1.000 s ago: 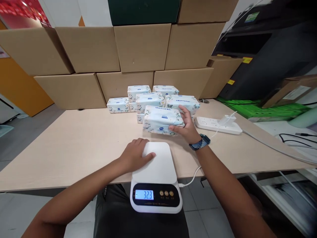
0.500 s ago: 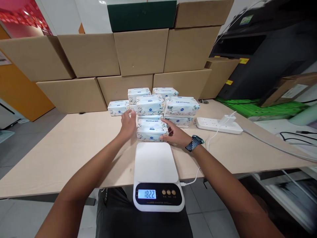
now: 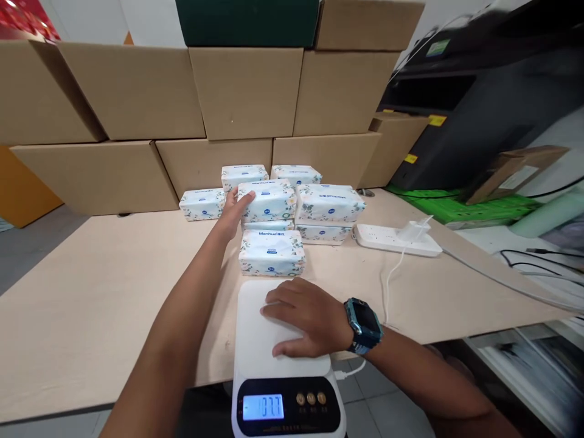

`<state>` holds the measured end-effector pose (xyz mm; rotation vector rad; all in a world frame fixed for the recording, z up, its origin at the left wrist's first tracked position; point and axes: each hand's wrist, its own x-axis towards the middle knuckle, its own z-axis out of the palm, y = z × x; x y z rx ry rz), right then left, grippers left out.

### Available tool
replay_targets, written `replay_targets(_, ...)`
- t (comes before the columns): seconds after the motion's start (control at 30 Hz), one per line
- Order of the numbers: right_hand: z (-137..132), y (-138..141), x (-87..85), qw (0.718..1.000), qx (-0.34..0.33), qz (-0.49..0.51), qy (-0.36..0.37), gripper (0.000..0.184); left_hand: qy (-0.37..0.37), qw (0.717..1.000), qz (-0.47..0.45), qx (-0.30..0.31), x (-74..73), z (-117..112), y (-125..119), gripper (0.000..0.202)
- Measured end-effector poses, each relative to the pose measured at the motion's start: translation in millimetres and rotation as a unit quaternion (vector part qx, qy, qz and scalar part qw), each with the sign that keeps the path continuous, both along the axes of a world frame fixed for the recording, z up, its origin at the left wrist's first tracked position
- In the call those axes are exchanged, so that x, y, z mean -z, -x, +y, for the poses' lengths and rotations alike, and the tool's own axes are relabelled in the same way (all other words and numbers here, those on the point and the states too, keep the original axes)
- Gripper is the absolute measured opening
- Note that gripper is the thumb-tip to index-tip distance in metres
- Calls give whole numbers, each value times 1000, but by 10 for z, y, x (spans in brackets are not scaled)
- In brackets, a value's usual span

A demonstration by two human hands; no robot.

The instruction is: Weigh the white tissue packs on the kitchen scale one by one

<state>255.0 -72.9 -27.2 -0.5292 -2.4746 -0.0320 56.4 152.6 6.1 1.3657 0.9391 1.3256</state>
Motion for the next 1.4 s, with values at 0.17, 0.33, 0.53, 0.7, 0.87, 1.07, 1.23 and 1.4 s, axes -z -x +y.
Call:
replay_targets(0.17,4,6,75,995,-58,-18,79,63,62,997,-30,27,-77,-31,-18,85)
replay_targets(0.33,81,-28,84,989,-74,-7,131,65,52,997,-28,52,-61,-26,-63,83)
replay_targets(0.53,204,-62,76,988,-49,-11,148,69,-55,996,10,-71,-253,-57,-34,87)
replay_targets(0.7,306,-79,70,988,-45,6,147,65,-120,986,56,-105,-671,-346,129,76)
replay_targets(0.87,342,-69,63,987,-56,24,147,63,-140,977,95,-131,-995,-796,137,60)
replay_targets(1.07,407,-32,55,979,-34,12,202,62,-209,962,113,-131,-1181,-1209,17,48)
replay_targets(1.23,486,-12,69,970,4,14,241,58,-303,935,172,-62,-1302,-1741,-5,47)
replay_targets(1.4,533,-21,123,976,-7,29,217,46,-318,830,393,235,-855,-2536,26,48)
